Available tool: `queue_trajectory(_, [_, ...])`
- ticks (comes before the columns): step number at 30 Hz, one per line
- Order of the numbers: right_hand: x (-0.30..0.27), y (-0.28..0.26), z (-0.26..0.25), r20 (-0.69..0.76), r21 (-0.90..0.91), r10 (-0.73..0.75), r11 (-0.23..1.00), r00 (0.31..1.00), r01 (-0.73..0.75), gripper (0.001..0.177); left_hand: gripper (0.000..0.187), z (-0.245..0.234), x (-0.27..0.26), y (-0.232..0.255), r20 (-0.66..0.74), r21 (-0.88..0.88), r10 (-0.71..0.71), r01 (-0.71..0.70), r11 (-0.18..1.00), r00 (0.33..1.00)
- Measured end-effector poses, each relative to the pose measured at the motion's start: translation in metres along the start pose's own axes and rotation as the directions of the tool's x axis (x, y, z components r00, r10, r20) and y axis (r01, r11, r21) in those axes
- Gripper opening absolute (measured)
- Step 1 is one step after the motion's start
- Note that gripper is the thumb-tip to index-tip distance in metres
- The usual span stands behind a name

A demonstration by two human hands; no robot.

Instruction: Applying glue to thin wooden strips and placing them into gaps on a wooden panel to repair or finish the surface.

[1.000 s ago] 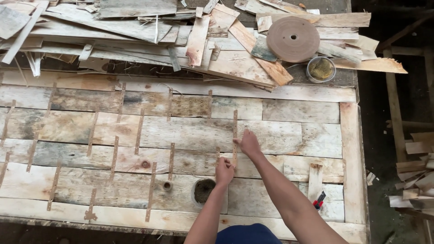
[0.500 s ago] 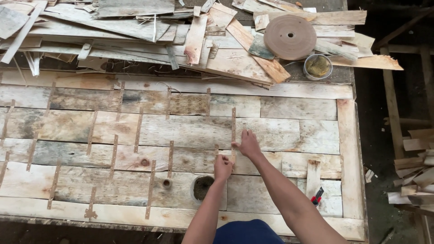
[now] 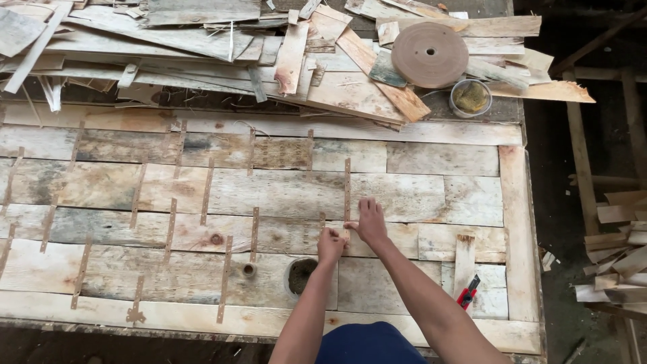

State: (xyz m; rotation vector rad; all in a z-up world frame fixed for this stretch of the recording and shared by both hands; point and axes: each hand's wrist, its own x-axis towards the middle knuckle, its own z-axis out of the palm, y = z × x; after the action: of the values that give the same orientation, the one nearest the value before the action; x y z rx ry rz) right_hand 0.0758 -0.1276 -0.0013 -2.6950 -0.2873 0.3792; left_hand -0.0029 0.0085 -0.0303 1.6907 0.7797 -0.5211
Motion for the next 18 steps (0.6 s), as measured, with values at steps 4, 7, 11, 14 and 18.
queue_trajectory(4, [-0.006, 0.002, 0.006, -0.035, 0.031, -0.016, 0.999, 0.999, 0.017, 0.076, 0.029, 0.001, 0.005, -0.009, -0.016, 0.025, -0.019, 0.019, 1.000, 1.000])
queue_trajectory(7, [-0.011, 0.007, 0.012, -0.066, 0.007, -0.044, 0.999, 0.997, 0.044, 0.081, 0.031, -0.001, -0.005, -0.002, -0.012, -0.070, -0.086, 0.085, 0.994, 0.996])
queue_trajectory(11, [-0.015, 0.005, 0.011, -0.093, 0.037, -0.061, 0.997, 0.994, 0.065, 0.083, 0.036, 0.000, -0.010, 0.001, 0.054, -0.248, -0.184, 0.191, 0.950, 0.981])
queue_trajectory(14, [-0.018, 0.005, 0.012, -0.111, 0.048, -0.074, 0.996, 0.991, 0.079, 0.086, 0.044, 0.005, -0.004, -0.005, 0.135, -0.387, -0.220, 0.256, 0.886, 0.966])
queue_trajectory(18, [-0.021, 0.008, 0.018, -0.106, 0.026, -0.082, 0.996, 0.991, 0.085, 0.090, 0.040, 0.004, -0.015, 0.005, 0.132, -0.546, -0.300, 0.321, 0.774, 0.945])
